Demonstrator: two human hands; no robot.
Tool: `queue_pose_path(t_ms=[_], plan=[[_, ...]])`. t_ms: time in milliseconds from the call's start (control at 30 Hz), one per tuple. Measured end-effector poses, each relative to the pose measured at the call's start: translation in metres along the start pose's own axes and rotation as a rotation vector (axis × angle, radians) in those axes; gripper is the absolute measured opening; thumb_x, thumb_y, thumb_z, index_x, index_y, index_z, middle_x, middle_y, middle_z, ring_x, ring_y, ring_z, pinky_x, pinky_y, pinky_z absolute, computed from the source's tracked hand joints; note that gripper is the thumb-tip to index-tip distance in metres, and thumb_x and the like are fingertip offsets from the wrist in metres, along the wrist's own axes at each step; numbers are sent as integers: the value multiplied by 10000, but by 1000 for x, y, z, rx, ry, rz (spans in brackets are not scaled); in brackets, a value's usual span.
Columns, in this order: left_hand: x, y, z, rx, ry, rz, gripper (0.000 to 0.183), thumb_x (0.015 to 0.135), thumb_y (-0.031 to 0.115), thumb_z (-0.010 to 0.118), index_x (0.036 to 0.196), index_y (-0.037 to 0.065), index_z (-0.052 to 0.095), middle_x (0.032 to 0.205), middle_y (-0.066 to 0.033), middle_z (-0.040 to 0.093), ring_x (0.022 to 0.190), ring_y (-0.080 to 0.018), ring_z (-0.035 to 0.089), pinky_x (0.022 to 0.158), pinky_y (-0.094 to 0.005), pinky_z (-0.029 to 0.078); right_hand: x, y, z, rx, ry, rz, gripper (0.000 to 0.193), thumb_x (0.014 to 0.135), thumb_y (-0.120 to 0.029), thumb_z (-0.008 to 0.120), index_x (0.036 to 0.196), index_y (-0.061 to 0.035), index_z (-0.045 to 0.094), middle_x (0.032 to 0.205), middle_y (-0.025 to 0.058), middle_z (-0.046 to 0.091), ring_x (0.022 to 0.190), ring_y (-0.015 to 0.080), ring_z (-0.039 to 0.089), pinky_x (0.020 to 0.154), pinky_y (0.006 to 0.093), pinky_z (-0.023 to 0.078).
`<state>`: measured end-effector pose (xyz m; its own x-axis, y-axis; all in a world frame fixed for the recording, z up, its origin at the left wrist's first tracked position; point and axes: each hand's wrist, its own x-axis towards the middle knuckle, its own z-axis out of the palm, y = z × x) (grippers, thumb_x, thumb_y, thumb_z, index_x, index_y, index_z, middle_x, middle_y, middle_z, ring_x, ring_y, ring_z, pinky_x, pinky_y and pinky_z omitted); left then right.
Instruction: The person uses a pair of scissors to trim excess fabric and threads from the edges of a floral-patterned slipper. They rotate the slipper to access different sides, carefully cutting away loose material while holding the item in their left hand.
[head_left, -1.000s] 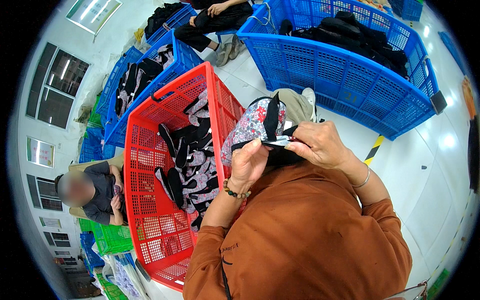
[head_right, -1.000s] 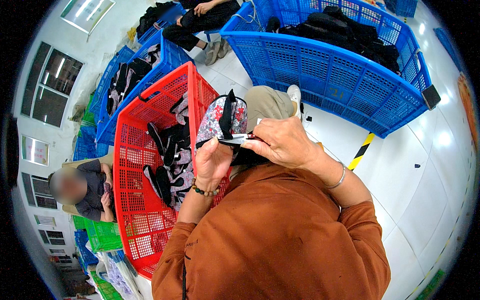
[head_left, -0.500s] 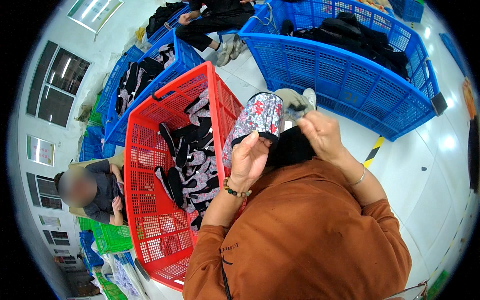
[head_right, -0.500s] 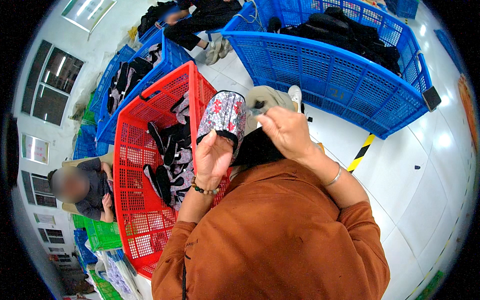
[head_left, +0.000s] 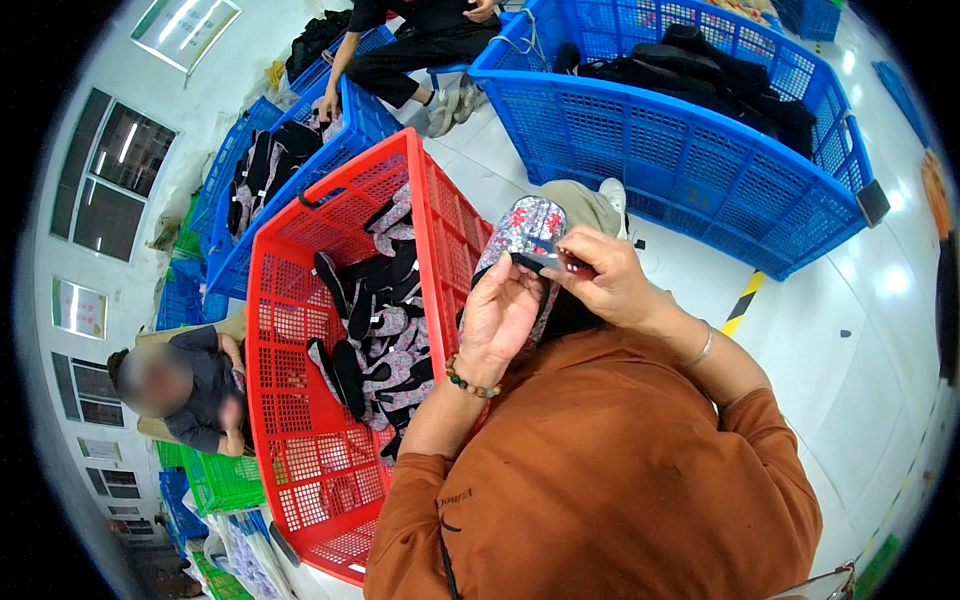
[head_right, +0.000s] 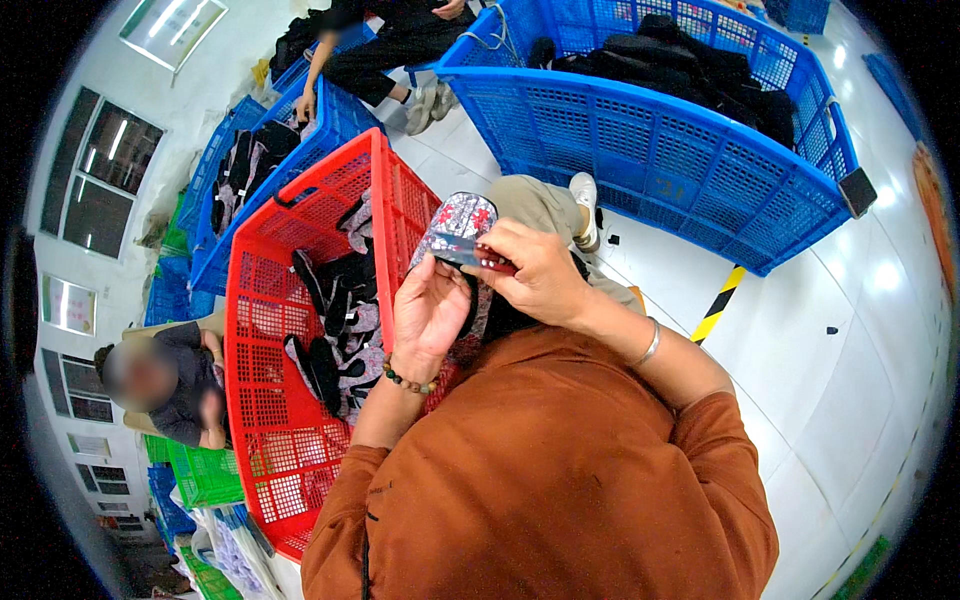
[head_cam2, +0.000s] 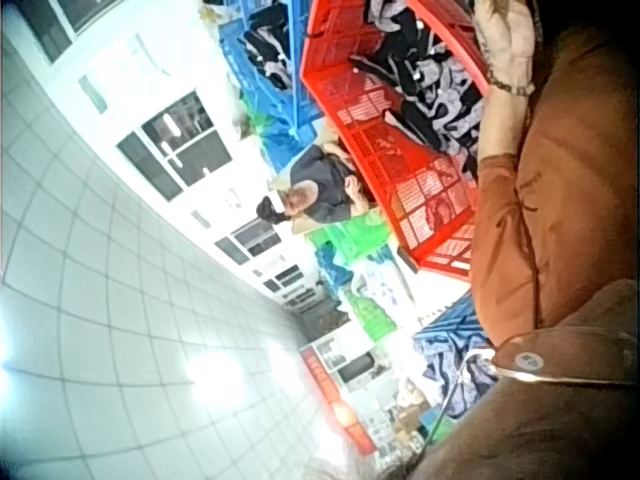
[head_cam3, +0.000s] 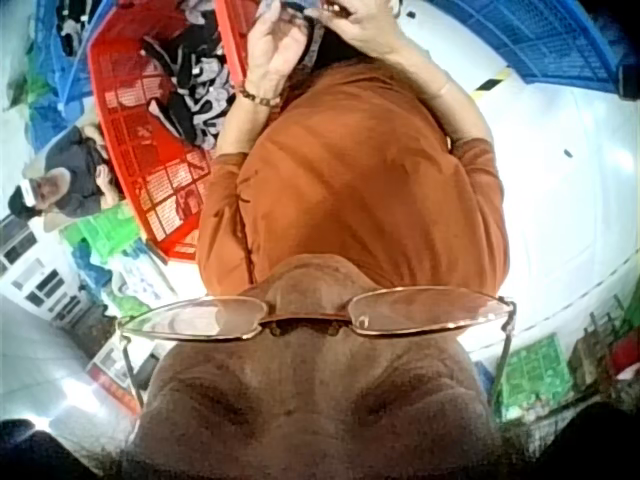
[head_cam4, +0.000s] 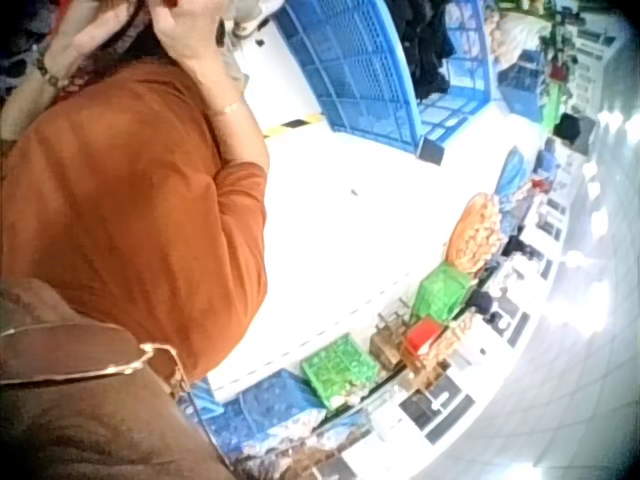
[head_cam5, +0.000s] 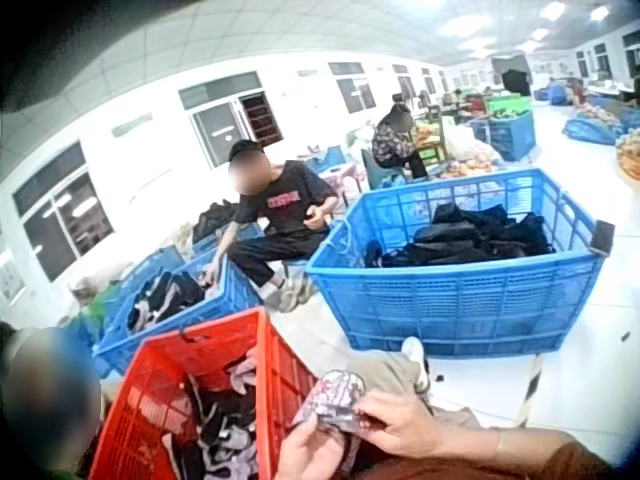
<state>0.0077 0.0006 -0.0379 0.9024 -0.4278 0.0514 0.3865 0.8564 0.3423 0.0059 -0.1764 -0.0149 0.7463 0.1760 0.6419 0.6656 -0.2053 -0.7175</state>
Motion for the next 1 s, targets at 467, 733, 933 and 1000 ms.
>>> queue_pose_path(t_ms=[467, 733, 933, 1000], plan=[[-2, 15, 17, -44, 134, 38, 258, 910, 74, 454, 1142, -29, 498, 1066, -113, 602, 923, -168, 593, 829, -300, 505, -16, 12, 4, -274, -2, -148, 236, 790, -227, 654, 836, -21, 549, 692, 96, 520, 563, 241, 542, 491, 325, 416], [-1, 14, 21, 9, 186, 29, 306, 907, 78, 456, 1192, -33, 466, 1119, -128, 577, 956, -179, 581, 859, -307, 496, -12, 9, 6, -293, -14, -109, 222, 840, -252, 614, 801, -37, 571, 690, 114, 533, 576, 288, 537, 490, 348, 403], [-1, 14, 10, -52, 79, -7, 369, 911, 101, 443, 1242, -62, 427, 1231, -172, 522, 1126, -242, 516, 998, -367, 395, -13, 9, 5, -300, 78, 58, 259, 840, -284, 618, 768, -38, 582, 685, 109, 558, 608, 289, 564, 509, 355, 429], [0, 14, 6, -60, 56, -25, 399, 913, 113, 438, 1266, -69, 407, 1271, -188, 498, 1182, -266, 484, 1046, -393, 353, -13, 8, 2, -295, 57, 50, 266, 839, -290, 618, 780, -34, 578, 701, 112, 562, 611, 294, 557, 514, 357, 427]])
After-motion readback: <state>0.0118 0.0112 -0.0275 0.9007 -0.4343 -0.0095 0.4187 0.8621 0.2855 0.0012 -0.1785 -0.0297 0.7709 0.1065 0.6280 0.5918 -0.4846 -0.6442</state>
